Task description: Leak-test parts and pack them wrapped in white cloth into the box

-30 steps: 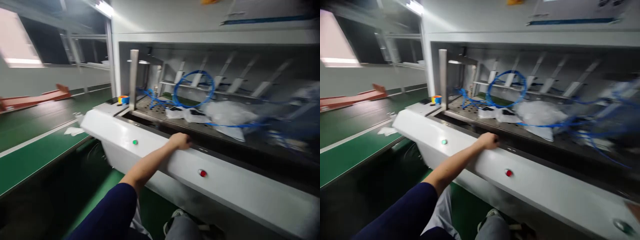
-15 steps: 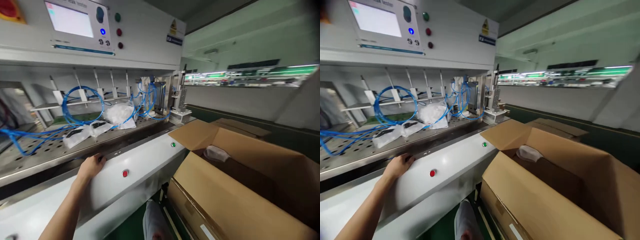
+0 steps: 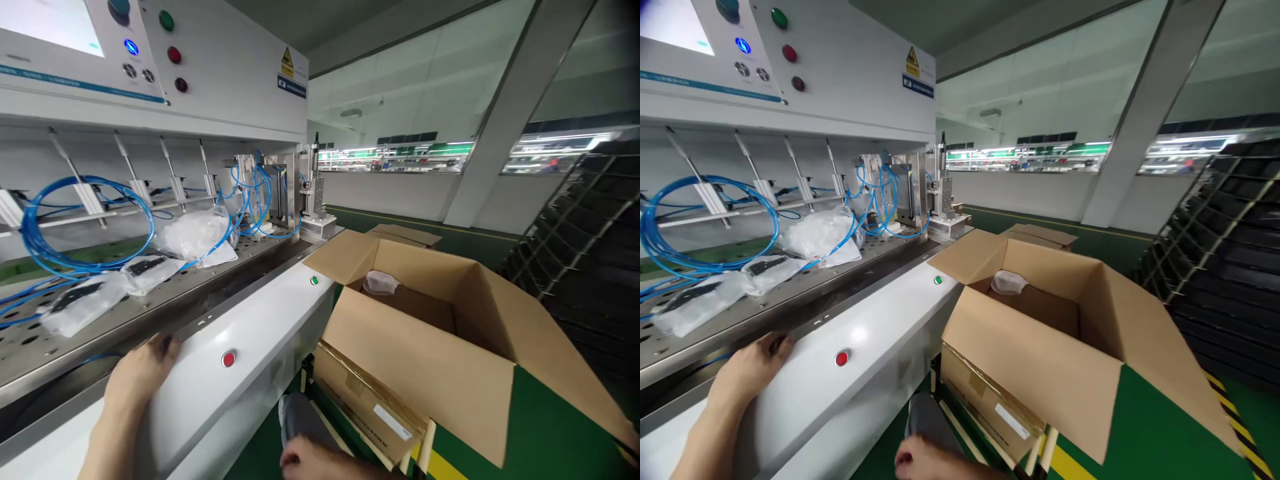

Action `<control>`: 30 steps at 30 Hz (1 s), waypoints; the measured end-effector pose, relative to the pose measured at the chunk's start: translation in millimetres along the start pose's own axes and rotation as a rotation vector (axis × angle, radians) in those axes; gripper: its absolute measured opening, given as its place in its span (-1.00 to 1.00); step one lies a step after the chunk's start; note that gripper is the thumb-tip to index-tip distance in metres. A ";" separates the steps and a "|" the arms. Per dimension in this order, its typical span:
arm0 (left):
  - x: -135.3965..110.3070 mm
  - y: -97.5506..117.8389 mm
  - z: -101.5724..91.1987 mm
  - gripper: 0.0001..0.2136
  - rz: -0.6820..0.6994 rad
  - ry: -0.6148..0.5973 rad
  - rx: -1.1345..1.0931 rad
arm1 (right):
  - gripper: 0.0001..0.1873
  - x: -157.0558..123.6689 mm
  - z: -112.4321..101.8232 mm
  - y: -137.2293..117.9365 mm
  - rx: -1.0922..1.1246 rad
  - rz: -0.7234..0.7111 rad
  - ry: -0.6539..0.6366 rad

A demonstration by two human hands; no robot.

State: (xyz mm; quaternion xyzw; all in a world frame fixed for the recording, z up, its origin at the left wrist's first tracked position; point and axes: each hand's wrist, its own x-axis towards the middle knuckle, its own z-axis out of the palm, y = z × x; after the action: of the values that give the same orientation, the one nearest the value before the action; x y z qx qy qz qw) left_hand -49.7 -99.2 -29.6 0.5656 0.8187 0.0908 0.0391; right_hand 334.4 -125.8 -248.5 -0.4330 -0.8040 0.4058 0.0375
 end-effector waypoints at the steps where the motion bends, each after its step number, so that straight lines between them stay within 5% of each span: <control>1: -0.7 0.5 -1.0 -0.38 0.000 -0.002 0.004 | -0.70 0.8 -10.1 -8.3 0.040 0.016 0.005; 9: -0.6 -3.8 0.6 -0.36 0.012 -0.004 -0.001 | -0.72 -11.8 -160.5 -121.1 0.180 -0.403 0.370; 16: -1.7 -4.3 1.1 -0.36 0.014 0.031 -0.002 | -0.86 17.4 -233.1 -149.8 -0.102 -0.511 0.569; 20: -1.6 -4.4 1.2 -0.35 0.012 0.035 0.003 | -0.84 50.4 -303.2 -130.8 -0.409 -0.212 0.631; 25: -2.9 -4.5 3.8 -0.34 -0.023 -0.002 0.002 | -0.66 67.6 -391.1 -64.9 -0.534 0.122 0.676; 30: -1.4 -10.0 11.6 -0.37 -0.017 0.051 -0.034 | -0.38 67.0 -424.8 8.1 -0.583 0.188 0.649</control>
State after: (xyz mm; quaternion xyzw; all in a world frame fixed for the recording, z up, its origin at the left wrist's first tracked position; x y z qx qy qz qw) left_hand -56.4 -102.7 -42.9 0.5556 0.8224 0.1187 0.0287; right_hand 473.0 188.7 10.1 -0.6016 -0.7885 0.0070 0.1273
